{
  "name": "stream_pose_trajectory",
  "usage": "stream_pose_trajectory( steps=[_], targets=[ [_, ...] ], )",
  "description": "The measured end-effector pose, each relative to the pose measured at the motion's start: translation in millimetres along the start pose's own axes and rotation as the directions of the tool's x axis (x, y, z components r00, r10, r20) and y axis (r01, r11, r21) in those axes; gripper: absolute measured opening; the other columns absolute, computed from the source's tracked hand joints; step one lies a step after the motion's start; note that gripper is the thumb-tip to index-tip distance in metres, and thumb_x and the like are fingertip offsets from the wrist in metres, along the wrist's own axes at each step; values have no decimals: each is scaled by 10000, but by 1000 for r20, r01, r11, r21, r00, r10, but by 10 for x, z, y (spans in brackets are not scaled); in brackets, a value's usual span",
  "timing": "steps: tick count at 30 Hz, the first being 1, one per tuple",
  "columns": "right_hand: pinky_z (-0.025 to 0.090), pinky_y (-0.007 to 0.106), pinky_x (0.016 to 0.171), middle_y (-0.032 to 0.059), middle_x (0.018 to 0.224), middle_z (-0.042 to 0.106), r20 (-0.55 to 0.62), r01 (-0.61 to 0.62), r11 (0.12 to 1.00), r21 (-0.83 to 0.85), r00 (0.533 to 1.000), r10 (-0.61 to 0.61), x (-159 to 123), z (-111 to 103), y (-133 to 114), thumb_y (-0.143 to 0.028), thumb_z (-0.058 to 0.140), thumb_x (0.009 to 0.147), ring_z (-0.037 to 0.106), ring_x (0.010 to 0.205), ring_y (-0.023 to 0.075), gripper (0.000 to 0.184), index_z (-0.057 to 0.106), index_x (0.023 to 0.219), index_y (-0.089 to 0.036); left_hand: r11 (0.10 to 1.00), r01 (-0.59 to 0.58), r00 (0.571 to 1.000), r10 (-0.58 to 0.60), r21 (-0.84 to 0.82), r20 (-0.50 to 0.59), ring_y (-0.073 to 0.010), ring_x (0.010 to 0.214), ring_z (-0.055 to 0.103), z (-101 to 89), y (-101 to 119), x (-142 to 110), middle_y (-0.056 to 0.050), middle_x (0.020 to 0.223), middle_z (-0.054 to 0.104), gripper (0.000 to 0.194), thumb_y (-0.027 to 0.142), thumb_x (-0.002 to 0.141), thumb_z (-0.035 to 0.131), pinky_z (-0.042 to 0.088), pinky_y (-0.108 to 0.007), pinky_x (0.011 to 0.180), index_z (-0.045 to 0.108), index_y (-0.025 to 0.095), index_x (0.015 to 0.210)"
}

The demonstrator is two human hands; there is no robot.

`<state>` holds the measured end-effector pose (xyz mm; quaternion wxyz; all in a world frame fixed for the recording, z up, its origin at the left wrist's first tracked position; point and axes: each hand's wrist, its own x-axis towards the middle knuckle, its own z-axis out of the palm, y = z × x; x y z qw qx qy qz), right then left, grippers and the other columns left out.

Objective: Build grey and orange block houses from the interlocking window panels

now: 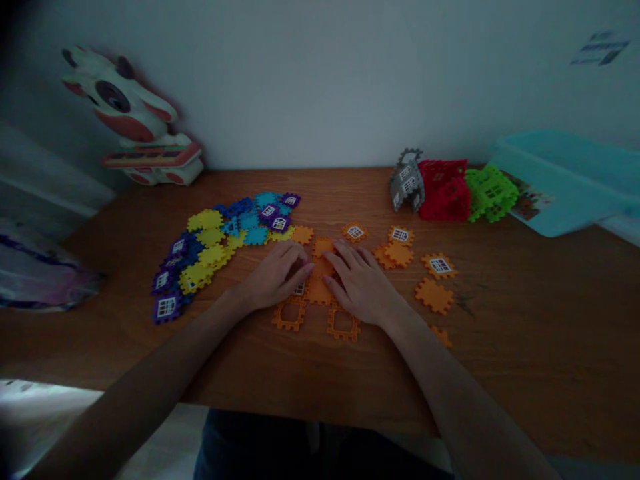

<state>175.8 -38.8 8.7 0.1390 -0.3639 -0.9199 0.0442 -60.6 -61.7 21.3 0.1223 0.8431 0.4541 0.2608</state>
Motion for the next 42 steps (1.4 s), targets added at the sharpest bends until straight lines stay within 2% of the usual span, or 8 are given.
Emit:
stream_pose_trajectory(
  steps=[5, 8, 12, 23, 27, 29, 33, 42],
  targets=[
    [263, 578, 1229, 201, 1625, 359, 36, -4, 1000, 21, 999, 3, -3, 43, 32, -416, 322, 1054, 283, 1531, 320, 571, 399, 1530, -110, 985, -169, 969, 171, -27, 178, -280, 1531, 299, 55, 181, -58, -205, 1619, 346, 663, 551, 1013, 440, 283, -469, 1240, 320, 131, 1512],
    [229, 583, 1241, 197, 1632, 339, 55, -7, 1000, 11, 998, 7, -3, 54, 13, -437, 327, 1047, 277, 1532, 320, 607, 373, 1551, -101, 985, -171, 949, 155, 33, 276, -294, 1576, 161, 73, 210, -75, -235, 1668, 200, 937, 685, 950, 456, 170, -462, 1285, 157, 72, 1592],
    [204, 570, 1250, 227, 1633, 310, 73, -8, 999, -38, 997, 11, 10, 43, -25, -464, 305, 1048, 249, 1539, 328, 655, 383, 1537, -36, 981, -165, 937, 124, 99, 327, -304, 1579, 130, 103, 211, -70, -241, 1669, 169, 1089, 786, 882, 454, 107, -436, 1296, 163, 11, 1590],
    [249, 574, 1231, 251, 1606, 361, 69, 9, 997, -76, 998, -3, 34, -2, -56, -500, 335, 1036, 320, 1511, 352, 692, 416, 1508, -1, 974, -196, 935, 152, 110, 320, -321, 1581, 95, 123, 191, -60, -247, 1674, 120, 1102, 800, 879, 424, 99, -489, 1287, 125, 24, 1601],
    [312, 507, 1218, 236, 1544, 473, 38, 23, 999, -30, 999, -22, 15, -119, -95, -454, 292, 1058, 430, 1453, 327, 638, 473, 1475, -7, 981, -190, 946, 174, 31, 272, -273, 1573, 176, 56, 127, -51, -212, 1670, 205, 833, 628, 1005, 351, 161, -497, 1286, 158, 82, 1605],
    [336, 485, 1212, 217, 1537, 491, 16, -27, 1000, 8, 1000, 27, -61, -173, -140, -419, 254, 1069, 449, 1444, 303, 609, 472, 1486, -32, 994, -96, 970, 83, 48, 229, -245, 1568, 203, 6, 142, -81, -193, 1669, 231, 694, 535, 1058, 236, 231, -465, 1274, 210, 96, 1595],
    [293, 502, 1236, 215, 1612, 369, 17, -178, 983, 42, 984, 178, -332, -168, -295, -449, 264, 1065, 325, 1514, 310, 651, 371, 1550, -26, 979, -25, 968, -26, 200, 249, -272, 1559, 229, -11, 316, -301, -197, 1653, 278, 720, 575, 1046, 273, 221, -446, 1281, 322, 67, 1553],
    [158, 560, 1263, 161, 1657, 261, 94, -77, 997, 7, 993, 76, -564, -14, -443, -419, 277, 1064, 187, 1559, 271, 613, 320, 1587, -103, 933, 22, 981, -90, 358, 173, -295, 1564, 201, 240, 573, -601, -217, 1648, 272, 679, 498, 1063, 250, 192, -475, 1287, 329, 24, 1543]
  ],
)
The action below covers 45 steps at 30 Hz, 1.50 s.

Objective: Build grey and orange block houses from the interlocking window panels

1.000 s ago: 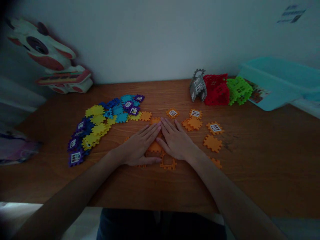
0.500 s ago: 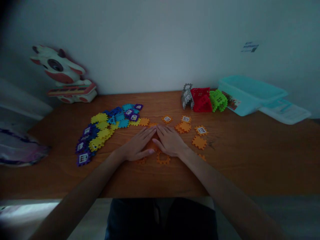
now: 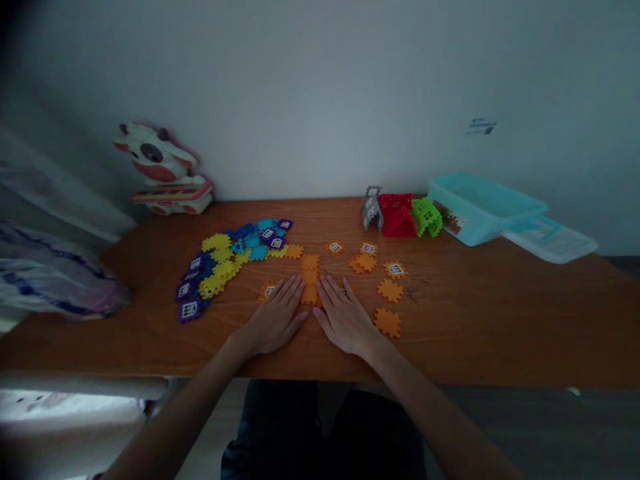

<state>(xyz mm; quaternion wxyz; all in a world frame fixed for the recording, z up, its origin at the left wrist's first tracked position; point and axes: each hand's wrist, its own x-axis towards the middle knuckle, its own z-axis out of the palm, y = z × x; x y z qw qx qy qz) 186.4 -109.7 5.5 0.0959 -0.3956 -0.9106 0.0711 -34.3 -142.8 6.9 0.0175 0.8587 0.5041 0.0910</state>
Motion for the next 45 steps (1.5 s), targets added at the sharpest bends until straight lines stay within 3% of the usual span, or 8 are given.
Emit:
stream_pose_trajectory(
  steps=[9, 13, 18, 24, 26, 32, 39, 45],
  targets=[
    [135, 590, 1256, 180, 1650, 268, 50, -6, 999, 42, 999, 4, 37, -16, 9, -437, 260, 1059, 199, 1554, 295, 638, 331, 1579, -73, 984, 25, 999, -31, -177, -35, -274, 1551, 256, -73, 11, -21, -210, 1635, 314, 687, 532, 1049, 306, 226, -473, 1284, 345, 53, 1540],
    [208, 582, 1245, 157, 1652, 293, 47, -27, 974, 225, 999, 17, 25, -104, 89, -543, 300, 1045, 244, 1544, 290, 674, 328, 1592, -150, 948, 41, 982, -96, -314, -162, -243, 1546, 279, -49, -30, -82, -153, 1644, 331, 565, 442, 1073, 295, 254, -511, 1275, 331, 146, 1553],
    [376, 516, 1189, 126, 1584, 456, -168, -72, 932, 356, 976, 139, 48, -193, 521, -495, 359, 1046, 423, 1468, 259, 553, 433, 1530, -237, 884, 29, 953, -165, -466, -253, -198, 1372, 526, -154, -169, -85, -80, 1448, 588, 378, 351, 1067, 362, 419, -432, 1192, 526, 236, 1387],
    [430, 537, 1132, 144, 1477, 567, -262, -53, 991, 124, 961, 85, 308, -263, 1123, -415, 545, 964, 547, 1349, 321, 474, 591, 1395, -223, 948, 3, 965, -86, -317, -246, -222, 1234, 604, -351, -368, 557, -91, 1286, 671, 275, 282, 1018, 463, 483, -408, 1099, 610, 207, 1238],
    [439, 510, 1120, 155, 1418, 607, -287, -151, 985, 85, 943, 169, 429, -321, 1282, -447, 580, 944, 578, 1302, 323, 472, 628, 1344, -200, 973, 77, 982, -112, -219, -153, -219, 1183, 627, -362, -358, 916, -85, 1231, 692, 238, 267, 999, 496, 497, -373, 1063, 632, 200, 1181],
    [507, 488, 975, 192, 1217, 689, -282, -490, 866, 102, 820, 498, 578, -309, 1595, -564, 599, 902, 651, 1127, 350, 512, 684, 1204, -159, 975, 148, 981, -166, -164, -103, -323, 1148, 645, -103, -188, 1764, -167, 1206, 690, 334, 388, 939, 597, 513, -467, 1001, 633, 149, 1168],
    [511, 518, 908, 145, 1196, 706, -352, -484, 854, 192, 778, 520, 583, -47, 1627, -389, 632, 865, 655, 1070, 350, 427, 666, 1255, -220, 979, 89, 989, -108, -182, -100, -311, 1140, 653, 177, -195, 2026, -148, 1141, 713, 211, 289, 925, 641, 500, -460, 1029, 656, 161, 1092],
    [514, 454, 970, 140, 1148, 681, -386, -407, 879, 249, 791, 475, 618, -61, 1682, -328, 656, 828, 647, 1102, 310, 420, 677, 1225, -191, 964, 45, 973, -101, -260, -208, -253, 1160, 643, -8, -225, 1913, -123, 1251, 650, 401, 260, 877, 692, 526, -378, 1031, 592, 165, 1253]
  ],
)
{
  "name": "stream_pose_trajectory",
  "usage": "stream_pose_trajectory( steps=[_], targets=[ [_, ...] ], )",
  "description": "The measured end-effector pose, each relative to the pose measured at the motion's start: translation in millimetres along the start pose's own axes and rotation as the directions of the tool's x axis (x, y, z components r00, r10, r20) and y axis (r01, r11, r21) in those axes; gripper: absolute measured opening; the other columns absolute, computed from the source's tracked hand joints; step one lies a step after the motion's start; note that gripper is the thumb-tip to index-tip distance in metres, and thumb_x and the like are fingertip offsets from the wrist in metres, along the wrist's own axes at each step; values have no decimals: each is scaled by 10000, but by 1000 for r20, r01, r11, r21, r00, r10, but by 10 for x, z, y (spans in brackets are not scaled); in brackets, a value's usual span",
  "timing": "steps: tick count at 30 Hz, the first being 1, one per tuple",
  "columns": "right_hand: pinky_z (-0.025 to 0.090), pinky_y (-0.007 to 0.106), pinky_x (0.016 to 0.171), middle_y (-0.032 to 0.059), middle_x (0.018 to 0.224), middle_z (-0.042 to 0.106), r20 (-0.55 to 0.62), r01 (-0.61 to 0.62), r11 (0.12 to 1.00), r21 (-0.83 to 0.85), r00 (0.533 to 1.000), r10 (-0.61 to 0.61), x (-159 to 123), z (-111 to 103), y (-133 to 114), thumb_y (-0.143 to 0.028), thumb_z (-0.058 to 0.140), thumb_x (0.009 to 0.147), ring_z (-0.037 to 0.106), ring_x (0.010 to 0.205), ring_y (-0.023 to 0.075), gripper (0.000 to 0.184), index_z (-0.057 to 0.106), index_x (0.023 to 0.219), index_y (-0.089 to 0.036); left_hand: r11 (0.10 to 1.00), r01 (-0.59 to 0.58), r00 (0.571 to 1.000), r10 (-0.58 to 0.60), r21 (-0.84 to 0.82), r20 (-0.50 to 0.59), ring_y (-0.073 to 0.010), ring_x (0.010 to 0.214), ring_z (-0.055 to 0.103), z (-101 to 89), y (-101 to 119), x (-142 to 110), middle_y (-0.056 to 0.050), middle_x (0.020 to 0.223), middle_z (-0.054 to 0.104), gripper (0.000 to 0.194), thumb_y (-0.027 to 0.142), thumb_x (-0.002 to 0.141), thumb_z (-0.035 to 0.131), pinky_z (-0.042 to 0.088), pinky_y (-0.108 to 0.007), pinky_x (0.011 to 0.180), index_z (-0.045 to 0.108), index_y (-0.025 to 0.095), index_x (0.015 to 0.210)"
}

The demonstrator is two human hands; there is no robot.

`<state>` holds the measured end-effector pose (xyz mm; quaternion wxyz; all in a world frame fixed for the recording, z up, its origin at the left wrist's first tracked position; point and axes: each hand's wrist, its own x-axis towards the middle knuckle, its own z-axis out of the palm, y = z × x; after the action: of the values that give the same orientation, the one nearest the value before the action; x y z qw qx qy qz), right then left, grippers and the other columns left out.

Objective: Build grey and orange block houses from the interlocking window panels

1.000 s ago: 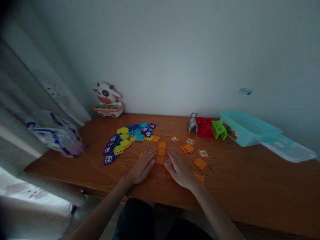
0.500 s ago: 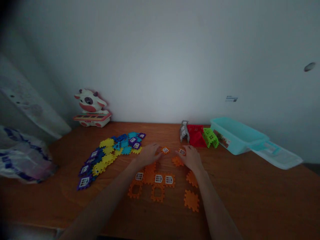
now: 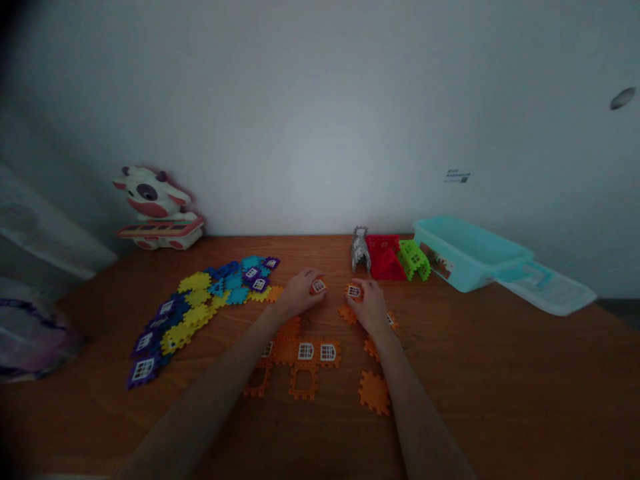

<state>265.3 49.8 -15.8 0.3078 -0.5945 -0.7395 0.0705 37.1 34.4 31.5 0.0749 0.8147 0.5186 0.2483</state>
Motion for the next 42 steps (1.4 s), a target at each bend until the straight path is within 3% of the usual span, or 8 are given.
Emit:
stream_pose_trajectory(
  steps=[5, 10, 13, 18, 25, 30, 36, 42],
  targets=[
    [444, 484, 1073, 159, 1286, 646, 9, 33, 999, 17, 999, -33, -62, -14, -36, -294, 623, 849, 596, 1216, 331, 422, 674, 1253, -184, 993, -103, 982, 94, -51, -164, -240, 1204, 611, -467, -148, -656, -102, 1257, 616, 395, 275, 890, 652, 504, -405, 1086, 573, 195, 1269],
    [450, 539, 1032, 142, 1233, 702, 48, 14, 999, 37, 999, -16, -81, 10, -67, -360, 636, 869, 629, 1151, 355, 318, 720, 1135, -207, 998, -45, 993, 48, 34, -104, -243, 1161, 634, -839, -529, -1507, -86, 1244, 636, 406, 317, 905, 647, 537, -428, 1043, 562, 244, 1296],
    [494, 497, 985, 149, 1180, 704, 37, -4, 998, 67, 999, 2, -66, 13, -68, -377, 661, 858, 652, 1092, 333, 358, 693, 1162, -189, 994, 48, 990, -35, 95, -135, -264, 1150, 646, -934, -619, -1874, -91, 1234, 646, 413, 351, 901, 656, 549, -453, 1029, 561, 239, 1286],
    [499, 483, 993, 164, 1171, 634, -143, 19, 990, 140, 990, 1, -45, -5, -58, -463, 755, 785, 621, 1117, 334, 457, 689, 1141, -185, 970, 193, 959, -155, 146, -235, -276, 1121, 652, -901, -424, -2262, -94, 1186, 660, 350, 338, 933, 621, 559, -462, 1007, 559, 230, 1260],
    [575, 453, 844, 104, 952, 762, -72, -140, 880, 453, 979, 193, 6, -48, -23, -611, 772, 717, 715, 879, 278, 499, 699, 995, -204, 927, 349, 908, -298, 137, -295, -295, 1058, 655, -695, -268, -2483, -91, 1125, 663, 323, 461, 928, 646, 563, -488, 962, 624, 229, 1151],
    [575, 472, 914, 121, 1004, 784, -70, -142, 789, 597, 971, 228, 59, -106, -26, -533, 830, 660, 742, 946, 285, 513, 669, 1015, -199, 923, 376, 902, -345, 79, -259, -283, 1061, 647, -740, -258, -2507, -81, 1129, 646, 402, 541, 891, 675, 560, -463, 966, 665, 239, 1156],
    [581, 464, 888, 118, 1025, 785, -74, -99, 876, 473, 986, 151, 24, -135, 23, -503, 773, 742, 740, 932, 276, 422, 692, 1023, -199, 938, 347, 922, -342, 0, -184, -265, 1091, 647, -798, -231, -2564, -67, 1158, 658, 418, 533, 873, 698, 548, -439, 988, 684, 268, 1196],
    [563, 475, 774, 120, 933, 781, 34, -119, 987, 105, 993, 116, 5, -109, 5, -630, 748, 732, 726, 829, 309, 444, 743, 916, -227, 942, 321, 942, -328, -98, -65, -273, 1192, 615, -865, -276, -2623, -73, 1290, 625, 557, 523, 816, 764, 517, -468, 1054, 628, 299, 1307]
  ],
)
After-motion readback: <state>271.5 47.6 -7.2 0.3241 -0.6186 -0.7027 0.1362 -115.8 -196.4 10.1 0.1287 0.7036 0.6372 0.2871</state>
